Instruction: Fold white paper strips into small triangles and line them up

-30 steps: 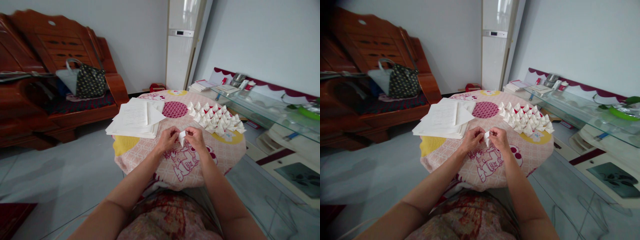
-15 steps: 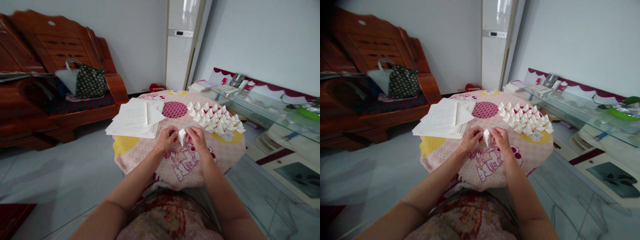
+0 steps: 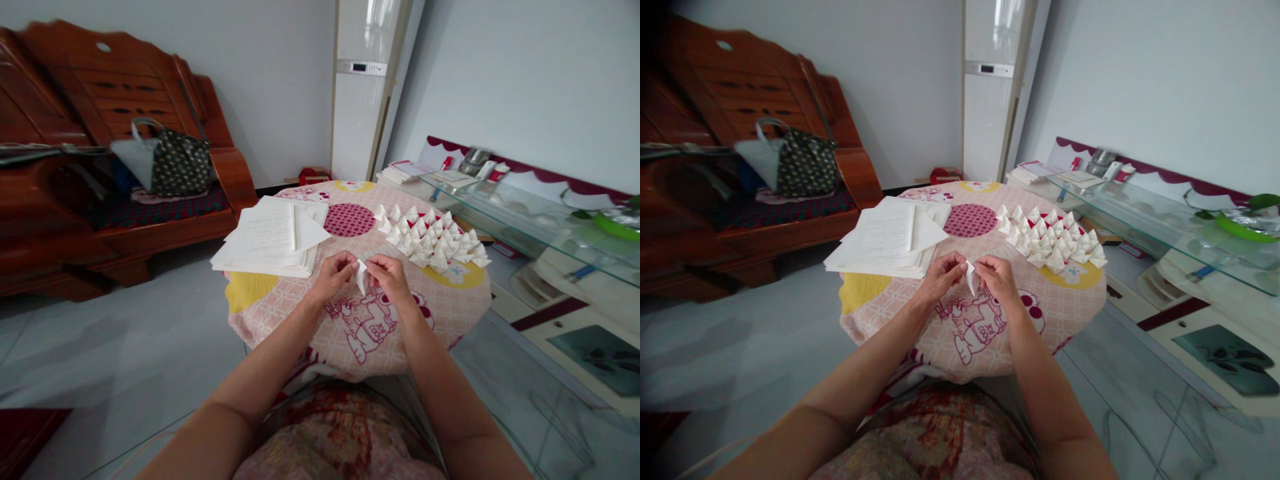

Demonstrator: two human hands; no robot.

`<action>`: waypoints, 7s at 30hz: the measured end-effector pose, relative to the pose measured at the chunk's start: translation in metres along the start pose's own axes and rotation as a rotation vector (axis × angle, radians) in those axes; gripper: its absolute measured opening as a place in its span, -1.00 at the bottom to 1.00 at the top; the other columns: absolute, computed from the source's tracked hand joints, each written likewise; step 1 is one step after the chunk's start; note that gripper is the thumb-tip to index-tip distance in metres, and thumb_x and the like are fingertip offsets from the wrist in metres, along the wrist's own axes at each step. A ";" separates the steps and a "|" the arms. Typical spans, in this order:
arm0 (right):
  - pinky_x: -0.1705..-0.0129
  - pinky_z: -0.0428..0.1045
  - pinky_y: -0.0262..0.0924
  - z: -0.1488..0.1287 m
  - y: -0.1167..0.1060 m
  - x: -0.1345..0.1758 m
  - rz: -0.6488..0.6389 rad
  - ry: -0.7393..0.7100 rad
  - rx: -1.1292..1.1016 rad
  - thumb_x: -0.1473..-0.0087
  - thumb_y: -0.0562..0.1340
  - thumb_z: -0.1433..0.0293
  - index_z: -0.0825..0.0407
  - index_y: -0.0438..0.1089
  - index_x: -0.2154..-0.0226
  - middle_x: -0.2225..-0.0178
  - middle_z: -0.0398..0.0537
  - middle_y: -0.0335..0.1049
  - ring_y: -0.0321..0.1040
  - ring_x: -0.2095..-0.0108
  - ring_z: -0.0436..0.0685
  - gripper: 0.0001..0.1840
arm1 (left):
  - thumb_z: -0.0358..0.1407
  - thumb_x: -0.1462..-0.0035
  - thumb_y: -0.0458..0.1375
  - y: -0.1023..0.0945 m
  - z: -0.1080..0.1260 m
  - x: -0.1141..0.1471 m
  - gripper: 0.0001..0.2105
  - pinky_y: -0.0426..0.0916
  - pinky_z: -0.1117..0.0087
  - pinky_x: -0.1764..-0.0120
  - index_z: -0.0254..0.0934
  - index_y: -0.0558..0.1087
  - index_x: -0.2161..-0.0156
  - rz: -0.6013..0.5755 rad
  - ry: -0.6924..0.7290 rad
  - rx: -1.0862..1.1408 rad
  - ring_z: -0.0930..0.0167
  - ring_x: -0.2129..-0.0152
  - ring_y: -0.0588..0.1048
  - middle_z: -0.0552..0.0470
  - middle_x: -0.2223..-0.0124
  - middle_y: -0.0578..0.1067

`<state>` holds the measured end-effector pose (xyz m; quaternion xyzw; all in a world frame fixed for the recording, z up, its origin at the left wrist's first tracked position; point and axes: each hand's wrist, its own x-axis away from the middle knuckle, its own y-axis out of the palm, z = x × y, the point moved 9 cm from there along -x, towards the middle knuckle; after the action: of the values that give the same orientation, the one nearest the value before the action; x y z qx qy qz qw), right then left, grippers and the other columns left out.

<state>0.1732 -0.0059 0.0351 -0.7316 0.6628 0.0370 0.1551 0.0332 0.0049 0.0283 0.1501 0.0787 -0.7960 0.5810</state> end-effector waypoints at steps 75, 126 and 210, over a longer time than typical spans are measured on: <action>0.69 -0.17 -0.03 0.051 -0.014 0.019 -0.106 0.499 0.371 -0.04 0.31 0.51 0.07 0.41 0.44 0.73 -0.25 0.28 0.17 0.74 -0.07 -0.93 | -0.36 -0.11 0.24 0.013 -0.024 0.002 -0.77 0.40 0.36 0.16 -0.31 0.53 0.09 -0.198 -0.141 -1.017 0.34 0.28 0.54 -0.04 0.19 0.60; 0.42 -0.10 0.14 0.038 -0.006 0.002 -0.003 0.220 0.557 0.14 0.32 0.52 0.03 0.50 0.52 0.51 -0.12 0.51 0.38 0.46 0.06 -0.92 | -0.38 -0.14 0.25 0.006 -0.021 0.003 -0.88 0.38 0.38 0.22 -0.30 0.52 0.18 -0.063 -0.312 -1.015 0.35 0.31 0.54 -0.03 0.27 0.60; 0.40 -0.07 0.13 0.019 -0.011 0.003 -0.075 0.248 0.753 0.10 0.31 0.55 0.09 0.48 0.49 0.54 -0.12 0.45 0.34 0.50 0.05 -0.94 | -0.46 -0.08 0.19 0.030 -0.019 0.012 -0.68 0.42 0.33 -0.01 -0.30 0.62 0.04 -0.356 0.043 -0.939 0.28 0.12 0.56 -0.09 0.05 0.59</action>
<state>0.1871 -0.0030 0.0177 -0.6460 0.6167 -0.3031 0.3326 0.0612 -0.0094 0.0084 -0.1272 0.4648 -0.7581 0.4394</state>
